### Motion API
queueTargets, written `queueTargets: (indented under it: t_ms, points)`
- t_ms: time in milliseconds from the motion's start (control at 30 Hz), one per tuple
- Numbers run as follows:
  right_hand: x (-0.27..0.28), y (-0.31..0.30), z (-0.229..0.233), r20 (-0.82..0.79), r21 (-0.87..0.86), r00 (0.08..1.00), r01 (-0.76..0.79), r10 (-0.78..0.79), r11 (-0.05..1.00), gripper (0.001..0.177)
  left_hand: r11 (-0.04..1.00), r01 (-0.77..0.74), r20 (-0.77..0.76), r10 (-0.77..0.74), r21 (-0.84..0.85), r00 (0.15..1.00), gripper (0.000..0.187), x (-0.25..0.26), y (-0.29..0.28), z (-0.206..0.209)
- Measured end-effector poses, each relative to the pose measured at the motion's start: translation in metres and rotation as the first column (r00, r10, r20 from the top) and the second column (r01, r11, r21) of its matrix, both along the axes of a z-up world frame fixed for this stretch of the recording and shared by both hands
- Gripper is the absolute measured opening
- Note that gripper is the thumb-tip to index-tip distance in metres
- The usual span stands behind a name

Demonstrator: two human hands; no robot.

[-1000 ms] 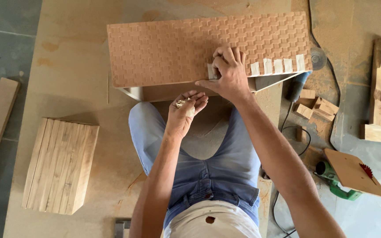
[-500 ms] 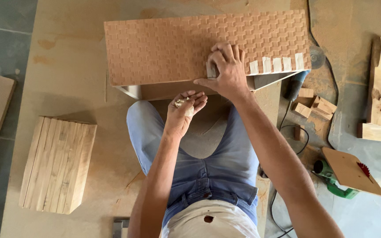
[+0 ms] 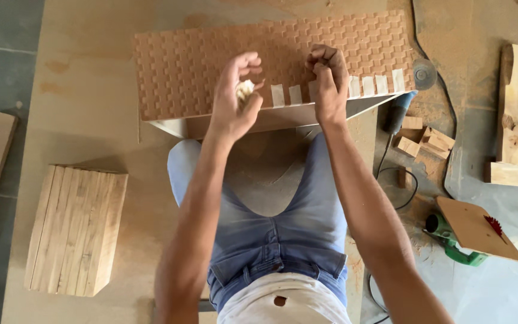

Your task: The person sits on the floor and sands the edges of a wooden box with a textured top using a sanding block. They then flip the box and use an angle grinder to sand the interior edges.

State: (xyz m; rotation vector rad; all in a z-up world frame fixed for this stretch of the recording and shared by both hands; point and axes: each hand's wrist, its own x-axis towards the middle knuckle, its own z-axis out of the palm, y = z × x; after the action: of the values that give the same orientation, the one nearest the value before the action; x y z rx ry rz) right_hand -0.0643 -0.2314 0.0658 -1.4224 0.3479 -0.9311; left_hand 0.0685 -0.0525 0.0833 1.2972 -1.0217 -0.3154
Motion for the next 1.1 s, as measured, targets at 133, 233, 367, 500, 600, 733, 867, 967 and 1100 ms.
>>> queueTargets:
  t_ms: [133,233,367,500,600,733,867,967,1100]
  points:
    - [-0.001,-0.001,-0.002,0.016,0.035,0.999,0.038,-0.039,0.999,0.023,0.990,0.010,0.045,-0.016,0.140,0.999,0.057,0.011,-0.019,-0.003]
    - [-0.003,-0.001,-0.004,-0.008,-0.006,0.999,0.033,-0.033,0.999,0.024,0.992,-0.017,0.073,0.008,0.126,0.997,0.056,0.010,-0.017,-0.005]
    - [0.001,-0.001,-0.005,0.051,-0.003,0.999,-0.003,0.004,1.000,0.025,0.992,-0.070,0.219,0.047,0.101,0.975,0.060,0.010,-0.018,-0.001]
    - [-0.001,-0.001,-0.005,0.023,-0.014,1.000,-0.006,0.006,1.000,0.026,0.992,-0.093,0.247,0.069,0.086,0.967,0.060,0.007,-0.021,-0.002]
    - [-0.001,-0.001,-0.005,0.009,-0.026,1.000,-0.013,0.013,1.000,0.024,0.990,-0.106,0.232,0.083,0.088,0.969,0.060,0.008,-0.022,-0.006]
    - [0.000,-0.004,-0.009,0.012,-0.032,1.000,-0.024,0.024,0.999,0.024,0.990,-0.112,0.158,0.098,0.086,0.983,0.059,0.010,-0.025,-0.012]
    - [0.004,-0.001,-0.004,-0.185,-0.515,0.974,0.018,-0.132,0.857,0.033,0.993,-0.083,0.116,0.074,0.079,0.991,0.054,0.010,-0.026,-0.013]
    - [0.004,0.019,0.007,-0.256,-0.777,0.942,-0.068,-0.215,0.625,0.024,0.989,-0.132,0.229,0.114,0.067,0.967,0.057,0.009,-0.022,-0.012]
    - [-0.003,0.048,0.022,-0.320,-0.827,0.842,-0.025,-0.434,0.561,0.021,0.988,-0.130,0.229,0.109,0.078,0.967,0.058,0.009,-0.024,-0.009]
